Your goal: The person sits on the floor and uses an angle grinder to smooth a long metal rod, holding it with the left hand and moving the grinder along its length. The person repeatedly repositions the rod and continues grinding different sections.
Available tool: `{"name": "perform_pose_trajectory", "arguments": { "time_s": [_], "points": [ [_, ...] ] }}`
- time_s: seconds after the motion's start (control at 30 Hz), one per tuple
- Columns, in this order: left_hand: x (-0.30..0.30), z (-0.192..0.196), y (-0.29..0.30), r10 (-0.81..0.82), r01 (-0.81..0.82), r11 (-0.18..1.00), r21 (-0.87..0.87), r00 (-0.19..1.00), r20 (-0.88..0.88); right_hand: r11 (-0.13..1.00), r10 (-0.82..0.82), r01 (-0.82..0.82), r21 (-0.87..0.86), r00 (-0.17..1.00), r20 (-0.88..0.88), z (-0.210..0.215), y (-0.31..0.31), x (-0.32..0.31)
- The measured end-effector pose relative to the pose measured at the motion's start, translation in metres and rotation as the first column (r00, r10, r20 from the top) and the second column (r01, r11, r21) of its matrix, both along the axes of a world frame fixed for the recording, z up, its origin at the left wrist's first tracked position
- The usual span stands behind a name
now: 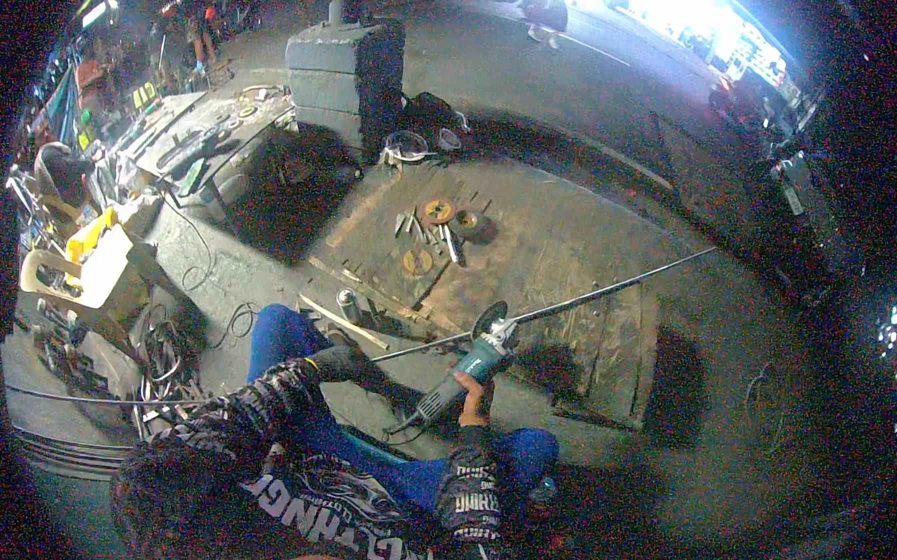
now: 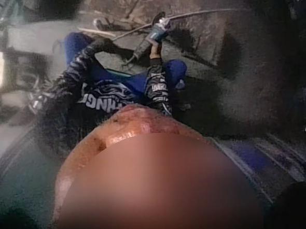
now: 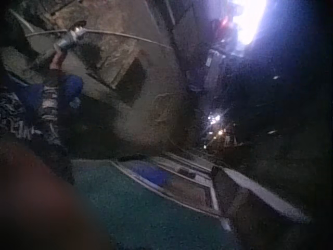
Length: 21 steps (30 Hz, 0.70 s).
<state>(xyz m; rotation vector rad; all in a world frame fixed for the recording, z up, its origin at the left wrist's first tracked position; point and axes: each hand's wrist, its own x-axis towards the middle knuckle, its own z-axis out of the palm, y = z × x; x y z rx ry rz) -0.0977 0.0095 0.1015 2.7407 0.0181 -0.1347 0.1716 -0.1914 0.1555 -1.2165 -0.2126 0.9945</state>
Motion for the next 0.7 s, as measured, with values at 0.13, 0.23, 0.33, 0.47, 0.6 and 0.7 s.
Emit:
{"name": "perform_pose_trajectory", "arguments": {
  "time_s": [0.13,0.23,0.33,0.47,0.6,0.7],
  "points": [
    [-0.001,0.002,0.018,0.174,-0.175,0.984,-0.018,0.984,-0.044,0.986,0.066,-0.033,0.163,0.977,-0.204,-0.01,0.006,0.0],
    [-0.003,0.002,0.03,0.27,-0.321,0.876,-0.36,0.945,-0.186,0.984,0.166,-0.156,0.089,0.977,-0.13,-0.023,0.006,-0.002],
    [-0.007,-0.005,0.032,0.282,-0.294,0.923,-0.249,0.956,-0.085,0.983,0.094,-0.094,-0.16,0.996,-0.013,-0.026,0.007,-0.013],
    [-0.015,-0.015,0.032,0.443,-0.459,0.844,-0.277,0.888,-0.122,0.961,0.274,-0.275,0.011,0.95,-0.15,-0.002,0.01,-0.04],
    [-0.021,-0.027,0.036,0.523,-0.583,0.721,-0.373,0.812,-0.258,0.95,0.256,-0.231,-0.212,0.961,0.103,0.025,0.033,-0.055],
    [-0.014,-0.047,0.038,0.439,-0.458,0.815,-0.354,0.888,-0.14,0.921,0.223,-0.159,-0.355,0.963,0.149,0.034,0.046,-0.048]
  ]
}}
